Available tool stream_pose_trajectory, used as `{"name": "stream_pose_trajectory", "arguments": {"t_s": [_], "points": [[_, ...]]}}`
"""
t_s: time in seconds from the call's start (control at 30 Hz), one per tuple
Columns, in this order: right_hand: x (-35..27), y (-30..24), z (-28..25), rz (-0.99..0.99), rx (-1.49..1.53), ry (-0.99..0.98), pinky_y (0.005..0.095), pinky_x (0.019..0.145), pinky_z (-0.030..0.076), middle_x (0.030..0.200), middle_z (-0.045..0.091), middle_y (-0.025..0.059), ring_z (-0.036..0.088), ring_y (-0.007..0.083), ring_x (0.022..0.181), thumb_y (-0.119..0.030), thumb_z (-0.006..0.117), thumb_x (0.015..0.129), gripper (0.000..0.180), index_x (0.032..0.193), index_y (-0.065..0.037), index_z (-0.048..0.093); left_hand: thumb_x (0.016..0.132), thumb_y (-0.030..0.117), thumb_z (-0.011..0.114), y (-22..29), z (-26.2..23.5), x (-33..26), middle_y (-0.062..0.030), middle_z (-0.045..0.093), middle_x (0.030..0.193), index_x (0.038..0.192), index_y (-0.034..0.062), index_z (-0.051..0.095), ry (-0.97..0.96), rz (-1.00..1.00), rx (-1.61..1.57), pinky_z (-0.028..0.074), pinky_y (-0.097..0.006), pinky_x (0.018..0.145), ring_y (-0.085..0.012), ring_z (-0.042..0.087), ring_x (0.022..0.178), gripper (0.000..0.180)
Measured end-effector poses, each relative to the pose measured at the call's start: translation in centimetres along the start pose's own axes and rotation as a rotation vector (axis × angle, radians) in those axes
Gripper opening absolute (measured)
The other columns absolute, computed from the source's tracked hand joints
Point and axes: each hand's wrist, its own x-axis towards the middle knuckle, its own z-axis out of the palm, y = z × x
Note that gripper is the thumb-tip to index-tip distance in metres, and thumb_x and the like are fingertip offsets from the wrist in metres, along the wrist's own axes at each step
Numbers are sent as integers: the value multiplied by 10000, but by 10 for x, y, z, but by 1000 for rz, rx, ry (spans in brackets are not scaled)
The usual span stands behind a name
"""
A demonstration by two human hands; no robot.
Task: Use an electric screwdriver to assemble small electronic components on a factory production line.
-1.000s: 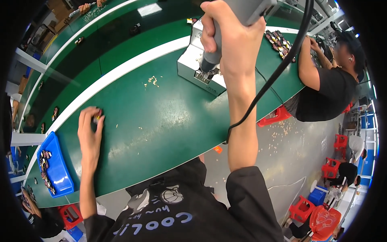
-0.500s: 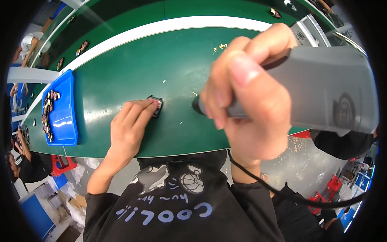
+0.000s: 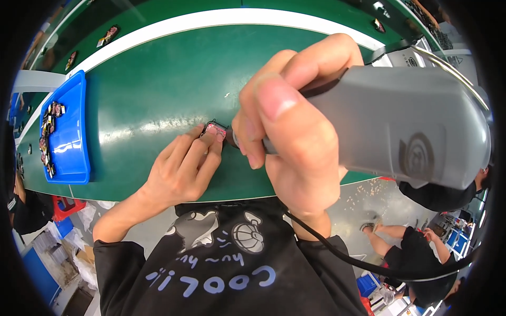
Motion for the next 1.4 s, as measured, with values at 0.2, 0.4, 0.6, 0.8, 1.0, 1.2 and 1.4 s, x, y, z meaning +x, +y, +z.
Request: {"name": "stream_pose_trajectory", "arguments": {"t_s": [0.2, 0.4, 0.6, 0.8, 1.0, 1.2, 1.4], "points": [[1, 4, 0, 15, -14, -3, 329, 380, 364, 684, 476, 92, 390, 155, 361, -160, 404, 979, 127, 984, -45, 457, 759, -15, 687, -1, 0, 1, -142, 606, 839, 852, -77, 635, -41, -11, -14, 534, -305, 673, -275, 678, 843, 124], [0, 9, -2, 40, -52, 17, 332, 380, 367, 680, 477, 96, 385, 150, 362, -150, 402, 976, 113, 985, -50, 456, 752, -22, 681, 0, 0, 2, -135, 600, 823, 852, -81, 636, -48, -30, -56, 533, -301, 685, -272, 675, 849, 125], [0, 12, 1, 30, -192, -83, 339, 406, 393, 666, 479, 91, 396, 156, 391, -124, 451, 959, 57, 965, -79, 416, 753, -19, 679, 0, -4, 5, -124, 587, 810, 843, -67, 633, -78, -35, -62, 530, -303, 691, -268, 662, 848, 112], [0, 10, 20, 88, -83, -106, 337, 466, 418, 652, 478, 73, 407, 147, 443, -93, 490, 949, 122, 946, -70, 370, 750, -9, 673, -1, -19, 11, -114, 571, 828, 821, -37, 620, -171, -106, -184, 529, -306, 709, -261, 631, 876, 93], [-6, 11, 32, 108, -23, 114, 292, 399, 359, 621, 467, 70, 359, 120, 416, -81, 573, 898, 223, 901, -76, 350, 709, 19, 674, -2, -28, 16, -98, 581, 868, 814, -13, 623, -217, -175, -259, 527, -312, 706, -239, 605, 871, 121], [-2, 14, 19, 110, -219, 63, 288, 378, 363, 588, 473, 88, 349, 118, 383, -95, 583, 875, 213, 904, -66, 374, 690, 42, 680, -5, -31, 14, -72, 603, 888, 829, 15, 646, -285, -167, -232, 519, -300, 708, -220, 613, 890, 146], [1, 11, 18, 139, -163, 62, 291, 372, 366, 601, 484, 95, 345, 117, 375, -88, 575, 890, 201, 908, -61, 376, 729, 48, 678, -4, -38, 19, -63, 618, 902, 857, 24, 664, -279, -209, -237, 512, -303, 740, -217, 631, 938, 131]]}}
